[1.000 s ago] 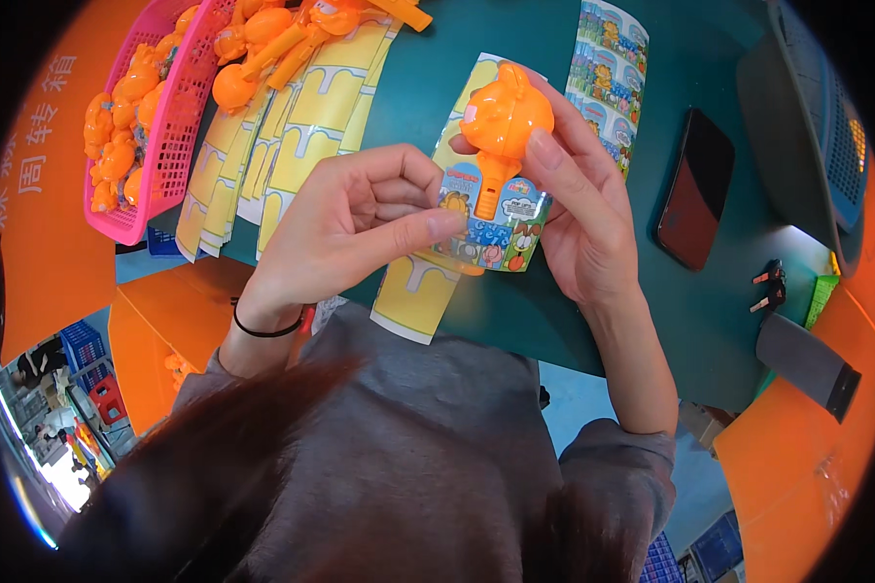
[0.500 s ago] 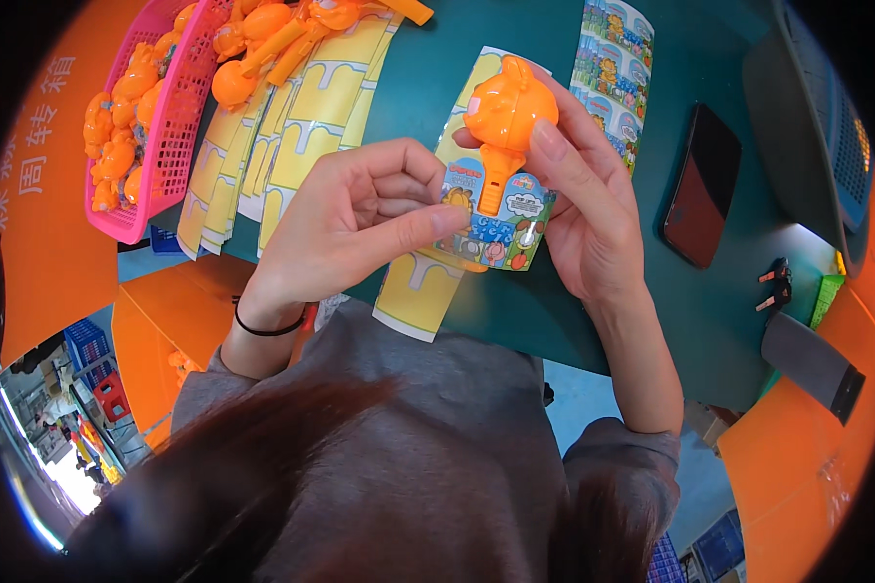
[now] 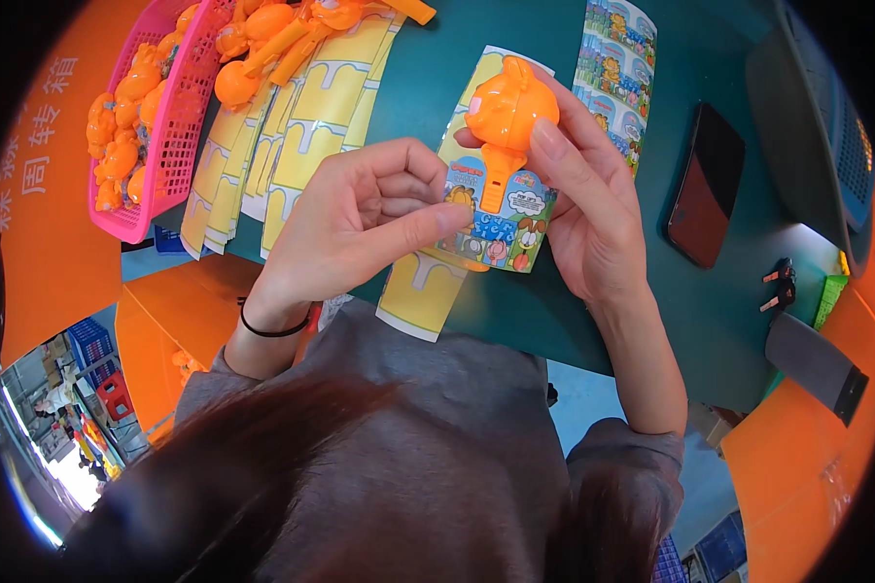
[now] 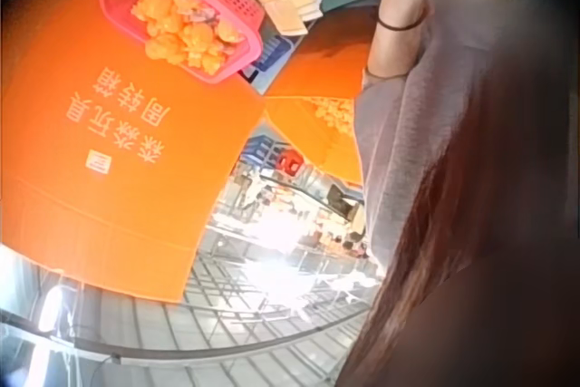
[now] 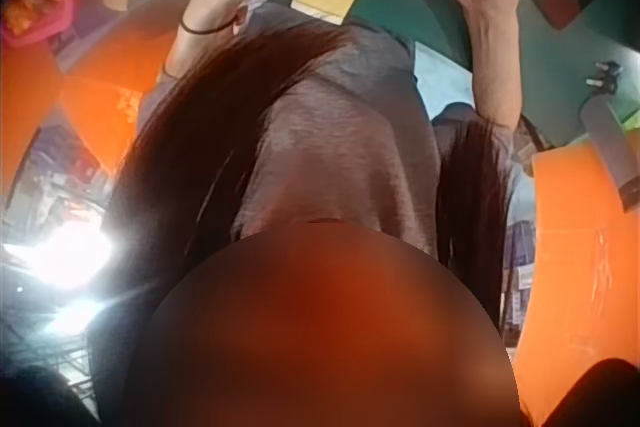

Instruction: Packaging orange toy figurines into plastic sleeves.

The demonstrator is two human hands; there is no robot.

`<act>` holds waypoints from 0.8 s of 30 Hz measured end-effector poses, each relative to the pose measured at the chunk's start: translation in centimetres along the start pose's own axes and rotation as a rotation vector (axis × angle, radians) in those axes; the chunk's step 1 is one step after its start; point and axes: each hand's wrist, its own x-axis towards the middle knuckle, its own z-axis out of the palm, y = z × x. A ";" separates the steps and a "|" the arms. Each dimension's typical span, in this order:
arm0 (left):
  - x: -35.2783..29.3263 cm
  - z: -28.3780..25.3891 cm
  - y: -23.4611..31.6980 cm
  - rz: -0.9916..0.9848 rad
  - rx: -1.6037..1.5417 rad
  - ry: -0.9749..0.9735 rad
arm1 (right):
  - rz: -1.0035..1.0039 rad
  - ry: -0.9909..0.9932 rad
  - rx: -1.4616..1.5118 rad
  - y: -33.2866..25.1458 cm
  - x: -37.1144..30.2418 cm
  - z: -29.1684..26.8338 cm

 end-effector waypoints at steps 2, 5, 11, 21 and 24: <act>0.0 0.1 0.1 -0.012 0.015 0.006 | 0.005 -0.010 0.014 0.1 0.0 -0.1; 0.1 0.3 0.0 -0.023 0.040 0.022 | 0.012 0.023 -0.009 0.1 0.0 0.0; 0.2 0.5 -1.1 -0.026 0.055 0.091 | -0.034 -0.007 -0.032 0.1 0.0 0.1; 0.5 -0.1 -1.1 0.063 0.062 0.199 | -0.031 0.065 -0.118 0.0 -0.1 0.4; 0.2 -0.7 -1.3 0.114 0.025 0.235 | -0.213 -0.004 -0.411 -1.3 0.0 -0.3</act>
